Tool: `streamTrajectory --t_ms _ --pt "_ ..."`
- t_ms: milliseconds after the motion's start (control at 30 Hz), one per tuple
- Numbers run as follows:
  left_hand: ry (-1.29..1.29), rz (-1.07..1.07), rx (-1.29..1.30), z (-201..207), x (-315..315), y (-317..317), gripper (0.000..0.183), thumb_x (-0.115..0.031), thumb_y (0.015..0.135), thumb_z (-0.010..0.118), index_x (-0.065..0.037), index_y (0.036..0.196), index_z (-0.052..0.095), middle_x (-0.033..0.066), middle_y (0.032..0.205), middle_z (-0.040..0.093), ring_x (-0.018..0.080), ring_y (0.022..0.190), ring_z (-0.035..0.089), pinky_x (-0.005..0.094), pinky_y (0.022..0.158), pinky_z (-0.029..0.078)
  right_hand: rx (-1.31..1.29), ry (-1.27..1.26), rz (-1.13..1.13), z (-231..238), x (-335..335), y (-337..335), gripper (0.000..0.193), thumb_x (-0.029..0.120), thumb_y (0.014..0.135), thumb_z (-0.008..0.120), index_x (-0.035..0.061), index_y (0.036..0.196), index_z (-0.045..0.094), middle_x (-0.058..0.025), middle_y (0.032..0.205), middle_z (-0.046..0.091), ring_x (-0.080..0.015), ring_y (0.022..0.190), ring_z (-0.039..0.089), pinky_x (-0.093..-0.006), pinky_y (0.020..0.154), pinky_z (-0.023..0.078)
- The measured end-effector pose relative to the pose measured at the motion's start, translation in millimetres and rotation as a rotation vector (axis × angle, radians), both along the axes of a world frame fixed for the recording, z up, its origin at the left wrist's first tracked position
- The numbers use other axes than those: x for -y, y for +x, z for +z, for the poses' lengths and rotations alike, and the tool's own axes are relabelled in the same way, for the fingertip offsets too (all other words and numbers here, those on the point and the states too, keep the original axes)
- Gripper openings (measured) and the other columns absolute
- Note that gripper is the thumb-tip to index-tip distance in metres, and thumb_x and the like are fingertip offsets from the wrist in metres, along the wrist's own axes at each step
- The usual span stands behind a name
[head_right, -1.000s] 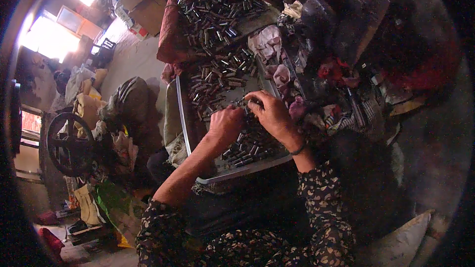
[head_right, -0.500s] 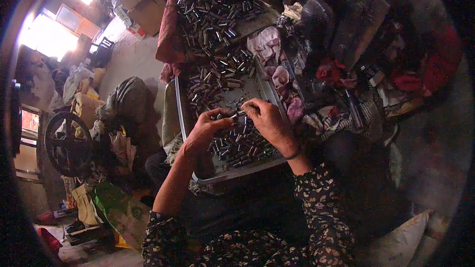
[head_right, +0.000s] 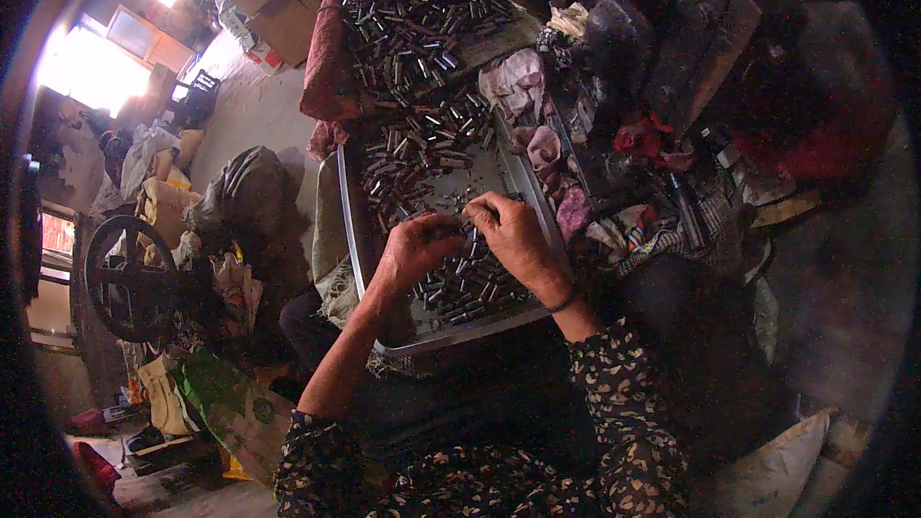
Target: The person sorts small cylindrical metal components by hand, taking them from a large pile and placing them into a tray.
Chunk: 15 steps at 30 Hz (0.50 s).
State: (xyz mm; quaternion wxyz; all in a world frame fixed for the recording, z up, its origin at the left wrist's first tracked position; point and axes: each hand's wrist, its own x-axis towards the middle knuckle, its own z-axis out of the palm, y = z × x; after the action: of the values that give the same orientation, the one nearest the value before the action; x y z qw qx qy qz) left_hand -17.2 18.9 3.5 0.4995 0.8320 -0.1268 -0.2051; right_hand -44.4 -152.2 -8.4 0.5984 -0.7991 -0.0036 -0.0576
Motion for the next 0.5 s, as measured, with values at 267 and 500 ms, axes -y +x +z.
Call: streamTrajectory --t_ms 267,500 --pt "0.253 -0.093 0.363 -5 8 -4 0.024 -0.011 0.073 0.065 -0.001 0.095 0.062 0.0098 0.080 0.060 0.0176 0.070 0.056 0.0281 0.066 0.045 0.013 -0.025 0.006 -1 -1 -1 0.021 0.021 0.086 0.056 0.0003 0.089 0.059 -0.0141 0.075 0.061 -0.0218 0.070 0.060 -0.0313 0.061 0.045" --pt "-0.130 0.129 -0.016 -8 11 -4 0.024 -0.012 0.078 0.060 0.000 0.099 0.058 0.0094 0.075 0.062 0.0139 0.061 0.058 0.0249 0.053 0.045 0.004 0.006 -0.091 -6 -1 0 0.022 0.023 0.087 0.055 0.0014 0.091 0.060 -0.0079 0.073 0.061 -0.0115 0.064 0.055 -0.0262 0.058 0.043"
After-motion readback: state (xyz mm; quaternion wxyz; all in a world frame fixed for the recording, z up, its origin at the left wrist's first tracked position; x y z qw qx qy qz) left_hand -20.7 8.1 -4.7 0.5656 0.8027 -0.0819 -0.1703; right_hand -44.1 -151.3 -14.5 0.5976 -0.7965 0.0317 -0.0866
